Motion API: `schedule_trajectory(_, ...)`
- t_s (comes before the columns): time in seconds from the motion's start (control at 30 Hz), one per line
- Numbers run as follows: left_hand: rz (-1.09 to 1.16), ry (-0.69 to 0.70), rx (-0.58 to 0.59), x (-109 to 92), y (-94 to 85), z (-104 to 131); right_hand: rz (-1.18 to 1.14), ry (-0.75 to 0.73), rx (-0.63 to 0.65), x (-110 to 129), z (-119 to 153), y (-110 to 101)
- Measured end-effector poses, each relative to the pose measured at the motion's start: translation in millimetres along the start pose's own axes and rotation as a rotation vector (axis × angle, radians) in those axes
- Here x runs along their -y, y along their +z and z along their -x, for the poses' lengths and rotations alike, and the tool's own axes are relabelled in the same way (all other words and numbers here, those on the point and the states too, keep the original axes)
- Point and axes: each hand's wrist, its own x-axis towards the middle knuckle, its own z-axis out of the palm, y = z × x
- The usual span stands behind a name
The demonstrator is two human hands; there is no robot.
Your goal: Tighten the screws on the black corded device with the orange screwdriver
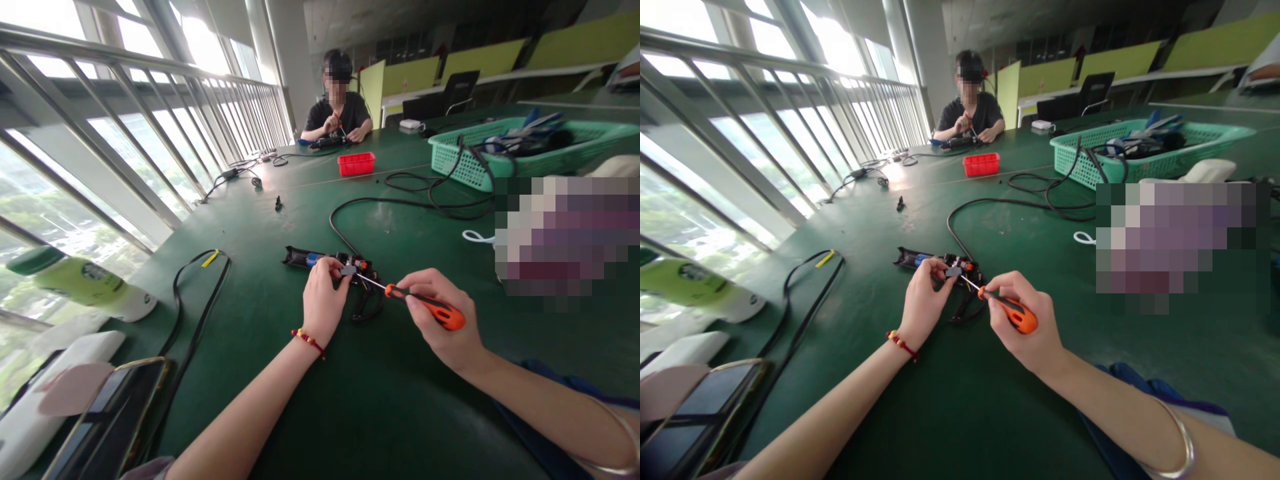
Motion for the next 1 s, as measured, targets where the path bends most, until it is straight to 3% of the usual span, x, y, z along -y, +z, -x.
schedule_trajectory(0.2,-0.007,0.001,0.002,-1,-0.5,0,0.048,-0.147,-0.181,-6,-1,3)
schedule_trajectory(0.4,-0.091,0.072,0.028,-6,-2.3,2,-0.057,0.031,-0.104,-9,-2,3)
schedule_trajectory(0.6,-0.213,0.118,0.088,-9,-4.8,4,-0.019,-0.045,-0.132,-10,0,3)
schedule_trajectory(0.73,-0.238,0.112,0.100,-12,-6.2,4,-0.125,0.010,-0.074,-12,0,2)
schedule_trajectory(0.87,-0.262,0.090,0.103,-14,-6.8,4,-0.042,0.085,0.010,-6,-1,1)
schedule_trajectory(1.0,-0.298,0.101,0.117,-14,-7.0,4,0.031,0.004,-0.085,-3,-2,2)
